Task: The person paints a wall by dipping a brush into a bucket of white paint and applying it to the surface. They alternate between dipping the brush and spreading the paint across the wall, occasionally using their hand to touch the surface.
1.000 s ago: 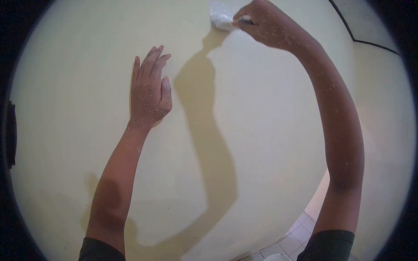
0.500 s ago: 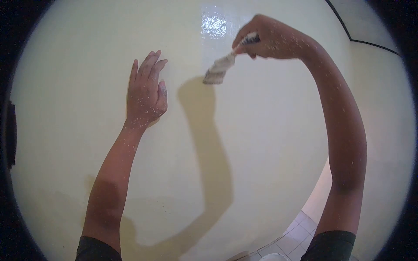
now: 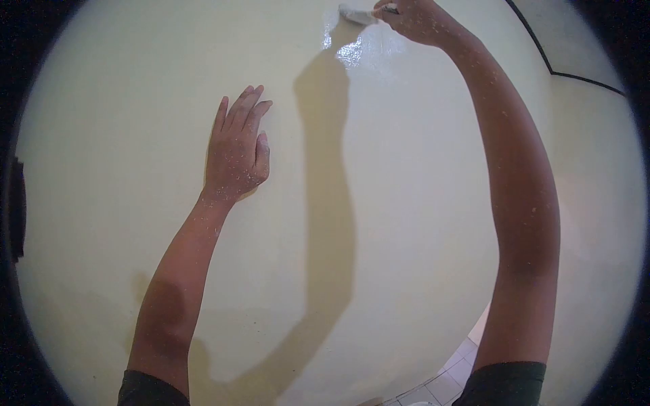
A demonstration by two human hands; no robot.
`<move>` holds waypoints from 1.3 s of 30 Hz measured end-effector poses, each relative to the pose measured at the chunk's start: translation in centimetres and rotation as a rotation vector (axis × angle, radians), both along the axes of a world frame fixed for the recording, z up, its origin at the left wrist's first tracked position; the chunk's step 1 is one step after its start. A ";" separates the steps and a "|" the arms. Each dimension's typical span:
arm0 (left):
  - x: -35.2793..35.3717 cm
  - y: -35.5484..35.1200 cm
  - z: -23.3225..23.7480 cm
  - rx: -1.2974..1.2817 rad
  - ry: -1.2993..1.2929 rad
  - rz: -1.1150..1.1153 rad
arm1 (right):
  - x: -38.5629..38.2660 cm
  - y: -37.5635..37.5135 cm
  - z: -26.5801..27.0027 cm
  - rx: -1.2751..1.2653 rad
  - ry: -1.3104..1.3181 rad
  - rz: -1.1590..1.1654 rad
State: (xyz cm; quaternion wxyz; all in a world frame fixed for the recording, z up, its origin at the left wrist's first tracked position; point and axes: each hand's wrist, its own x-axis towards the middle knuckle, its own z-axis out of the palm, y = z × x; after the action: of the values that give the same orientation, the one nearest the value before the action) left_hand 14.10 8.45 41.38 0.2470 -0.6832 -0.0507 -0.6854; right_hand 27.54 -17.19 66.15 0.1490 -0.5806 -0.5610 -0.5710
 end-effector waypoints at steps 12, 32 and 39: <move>0.0 0.0 -0.1 0.016 0.016 0.005 | -1.3 -3.8 -7.6 -0.569 0.420 -0.199; 0.1 0.0 -0.4 0.004 -0.008 -0.028 | -0.4 1.3 0.9 0.217 0.015 0.058; 0.2 0.2 -0.4 0.018 -0.013 -0.008 | 0.3 -1.2 -5.8 -0.241 0.024 0.005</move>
State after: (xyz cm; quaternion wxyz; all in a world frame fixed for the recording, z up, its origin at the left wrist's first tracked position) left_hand 14.27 8.62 41.00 0.2500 -0.6767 -0.0435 -0.6911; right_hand 27.80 -18.38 60.38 0.0862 -0.5998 -0.6252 -0.4919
